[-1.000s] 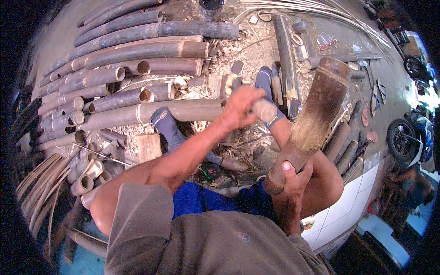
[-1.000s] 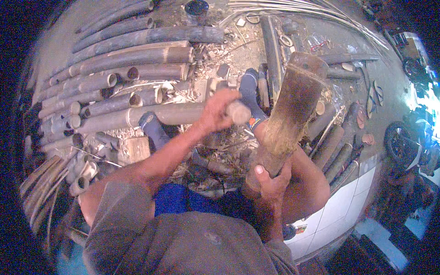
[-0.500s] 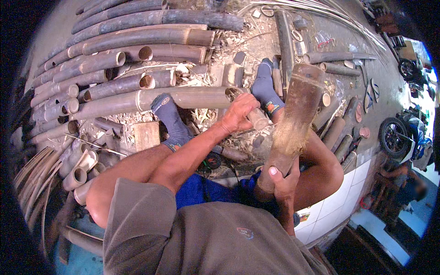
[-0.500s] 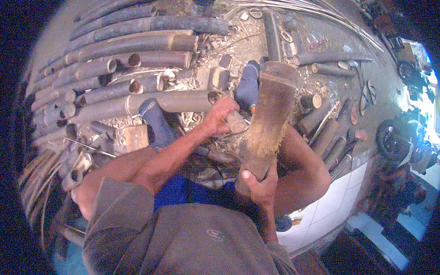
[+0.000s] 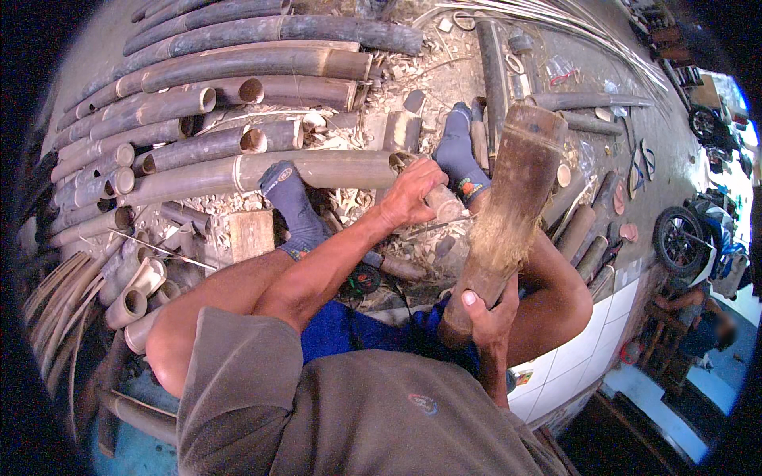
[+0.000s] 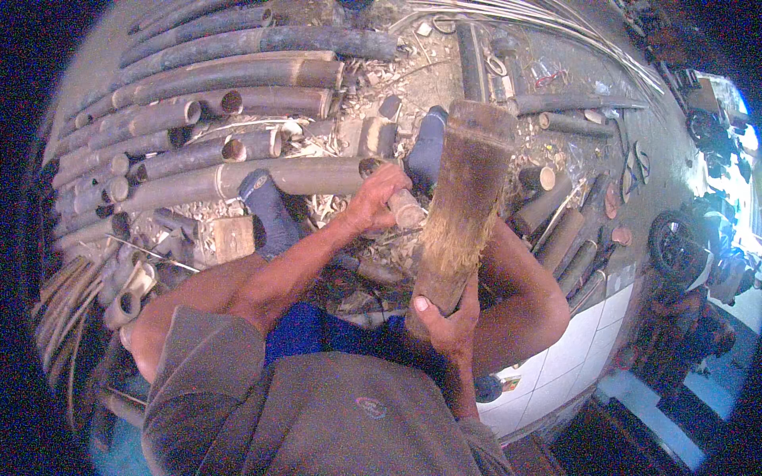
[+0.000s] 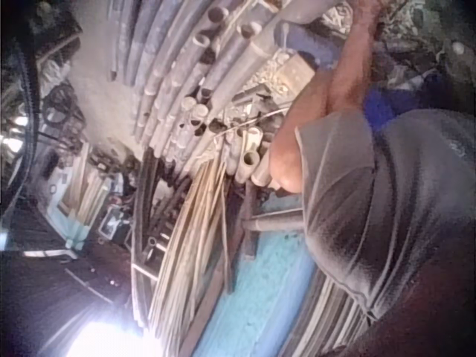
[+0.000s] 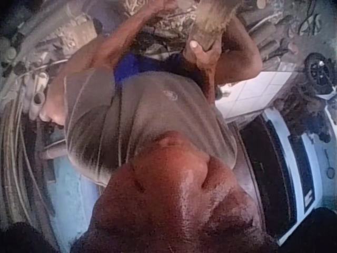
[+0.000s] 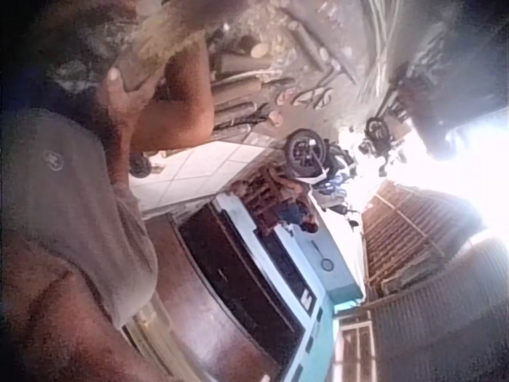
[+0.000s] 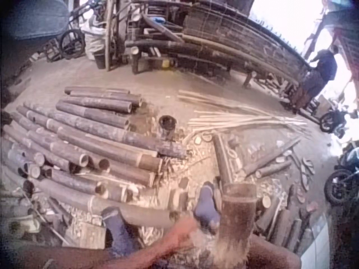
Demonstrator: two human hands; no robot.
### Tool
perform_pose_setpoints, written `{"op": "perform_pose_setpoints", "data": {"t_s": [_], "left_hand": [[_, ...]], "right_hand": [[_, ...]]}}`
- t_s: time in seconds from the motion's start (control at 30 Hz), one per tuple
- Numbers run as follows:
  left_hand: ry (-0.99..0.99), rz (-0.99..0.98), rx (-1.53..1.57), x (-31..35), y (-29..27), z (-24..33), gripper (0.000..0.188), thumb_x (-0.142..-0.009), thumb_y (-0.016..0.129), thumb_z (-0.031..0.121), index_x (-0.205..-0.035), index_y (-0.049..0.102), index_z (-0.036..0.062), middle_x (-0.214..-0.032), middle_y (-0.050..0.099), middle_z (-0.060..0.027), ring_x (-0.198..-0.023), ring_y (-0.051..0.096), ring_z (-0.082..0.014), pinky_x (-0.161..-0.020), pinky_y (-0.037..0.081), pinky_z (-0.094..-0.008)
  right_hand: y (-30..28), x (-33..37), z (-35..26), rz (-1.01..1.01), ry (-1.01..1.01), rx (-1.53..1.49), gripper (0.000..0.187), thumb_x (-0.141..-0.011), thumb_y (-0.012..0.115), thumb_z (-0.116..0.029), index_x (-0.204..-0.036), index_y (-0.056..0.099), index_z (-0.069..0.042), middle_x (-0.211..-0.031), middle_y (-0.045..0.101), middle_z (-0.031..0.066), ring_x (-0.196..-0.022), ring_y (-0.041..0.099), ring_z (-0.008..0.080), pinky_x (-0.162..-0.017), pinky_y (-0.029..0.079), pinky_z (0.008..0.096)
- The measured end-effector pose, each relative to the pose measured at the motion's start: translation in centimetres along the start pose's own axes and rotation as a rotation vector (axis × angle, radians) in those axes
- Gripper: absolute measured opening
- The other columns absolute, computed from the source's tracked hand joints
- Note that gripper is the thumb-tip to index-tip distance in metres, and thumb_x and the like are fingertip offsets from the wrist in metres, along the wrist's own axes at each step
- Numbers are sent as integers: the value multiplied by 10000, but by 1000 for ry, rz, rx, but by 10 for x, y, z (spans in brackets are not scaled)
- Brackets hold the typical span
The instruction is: The person sits on the floor and uses a wooden mallet to repeatedly strike the end of a bamboo segment held between their legs. They rotate the segment and continue striking to shape the end, then use a knife to scrape the interior surface.
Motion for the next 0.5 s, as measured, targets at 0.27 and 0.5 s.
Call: {"op": "perform_pose_setpoints", "data": {"t_s": [0.27,0.5], "left_hand": [[-11,9,5,5,-1,-3,510,-524,731,53,-1003,558,36,-864,489,-131,-826,511,-354,-747,427,-443],[4,-16,18,6,1,-2,519,-514,725,53,-1004,556,30,-877,495,-133,-847,510,-356,-755,424,-444]], "right_hand": [[1,1,4,-3,31,-25,962,-757,810,-314,-1527,342,25,-1379,557,176,-1258,551,283,-1099,411,406],[1,4,5,11,21,48,960,-757,817,-318,-1523,346,19,-1382,560,190,-1270,550,297,-1105,410,420]]}}
Point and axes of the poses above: each hand's wrist, its own x-axis away from the middle knuckle, its own y-axis out of the palm, z = x × y, the point moved 10 cm from there along -x, towards the middle knuckle
